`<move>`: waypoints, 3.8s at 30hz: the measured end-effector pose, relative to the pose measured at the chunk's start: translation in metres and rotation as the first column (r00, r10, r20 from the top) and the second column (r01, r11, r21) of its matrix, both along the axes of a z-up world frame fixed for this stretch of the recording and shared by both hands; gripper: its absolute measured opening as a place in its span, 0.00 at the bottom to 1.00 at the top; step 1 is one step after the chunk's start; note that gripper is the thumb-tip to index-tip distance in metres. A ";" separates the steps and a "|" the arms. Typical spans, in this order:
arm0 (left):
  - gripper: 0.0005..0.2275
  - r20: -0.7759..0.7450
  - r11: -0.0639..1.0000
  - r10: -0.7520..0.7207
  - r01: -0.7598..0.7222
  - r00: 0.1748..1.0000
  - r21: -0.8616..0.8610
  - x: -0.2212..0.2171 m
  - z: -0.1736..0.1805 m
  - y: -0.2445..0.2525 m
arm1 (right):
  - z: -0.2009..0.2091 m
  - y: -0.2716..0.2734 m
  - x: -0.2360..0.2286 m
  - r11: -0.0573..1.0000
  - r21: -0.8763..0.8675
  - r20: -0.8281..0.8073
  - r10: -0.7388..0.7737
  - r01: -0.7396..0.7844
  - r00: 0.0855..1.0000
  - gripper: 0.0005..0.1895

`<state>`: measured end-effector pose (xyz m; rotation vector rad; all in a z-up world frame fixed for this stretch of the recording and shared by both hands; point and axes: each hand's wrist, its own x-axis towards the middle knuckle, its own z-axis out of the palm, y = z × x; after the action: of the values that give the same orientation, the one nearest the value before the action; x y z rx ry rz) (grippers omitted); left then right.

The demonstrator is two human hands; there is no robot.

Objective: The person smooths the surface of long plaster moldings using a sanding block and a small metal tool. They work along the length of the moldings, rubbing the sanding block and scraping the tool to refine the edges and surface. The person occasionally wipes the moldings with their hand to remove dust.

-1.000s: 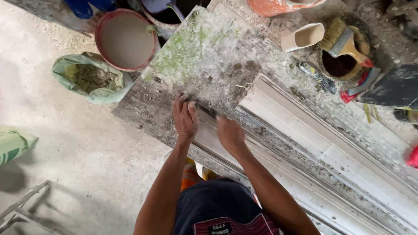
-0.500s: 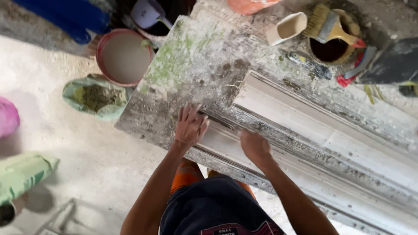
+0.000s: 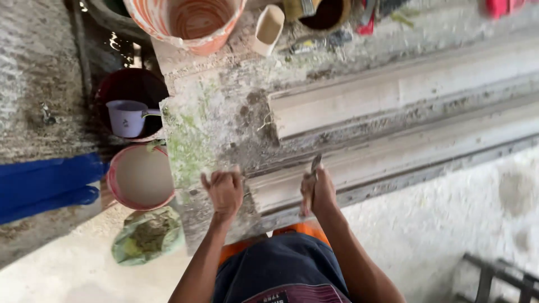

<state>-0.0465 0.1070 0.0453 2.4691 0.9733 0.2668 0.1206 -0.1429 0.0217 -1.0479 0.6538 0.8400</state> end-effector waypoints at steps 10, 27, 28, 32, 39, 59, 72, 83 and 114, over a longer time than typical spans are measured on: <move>0.10 0.226 0.999 -0.048 0.044 0.973 0.024 -0.034 0.015 0.049 | 0.072 0.228 -0.091 0.801 -0.364 -0.015 -0.515 0.475 0.857 0.13; 0.13 0.315 0.942 0.082 0.029 0.945 -0.334 -0.031 0.016 0.039 | 0.060 0.013 0.124 0.786 -0.566 0.199 -0.161 0.248 0.967 0.15; 0.13 0.320 0.942 0.075 0.038 0.944 -0.332 -0.030 0.011 0.039 | 0.052 0.054 0.078 0.785 -0.564 0.204 -0.169 0.256 0.964 0.15; 0.12 0.334 0.969 0.050 0.035 0.941 -0.243 -0.026 0.000 0.042 | 0.064 0.185 -0.051 0.745 -0.562 0.201 -0.298 0.359 0.933 0.22; 0.15 0.335 0.917 0.066 0.075 0.940 -0.392 0.006 0.013 0.046 | 0.052 0.041 0.103 0.780 -0.518 0.147 -0.323 0.351 0.935 0.21; 0.19 0.250 0.873 0.278 -0.135 0.928 -0.469 -0.004 -0.006 0.059 | 0.057 -0.008 0.126 0.818 -0.435 0.111 -0.367 0.377 0.924 0.27; 0.16 0.266 0.808 0.458 -0.272 0.849 -0.522 0.020 -0.023 0.077 | 0.092 0.218 -0.093 0.801 -0.513 0.118 -0.291 0.309 0.950 0.21; 0.20 0.380 0.927 0.120 0.033 0.917 -0.373 0.066 0.003 -0.003 | 0.059 -0.006 0.153 0.779 -0.551 0.167 -0.248 0.299 0.954 0.15; 0.22 -0.044 0.948 -0.266 0.270 0.963 0.170 0.188 -0.012 -0.154 | 0.054 -0.295 0.419 0.814 -0.581 0.289 0.204 0.002 0.936 0.38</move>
<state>0.1418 -0.0465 0.0334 2.7321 0.6331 0.2447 0.5398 -0.4382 0.0760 -1.7525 0.5666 0.5307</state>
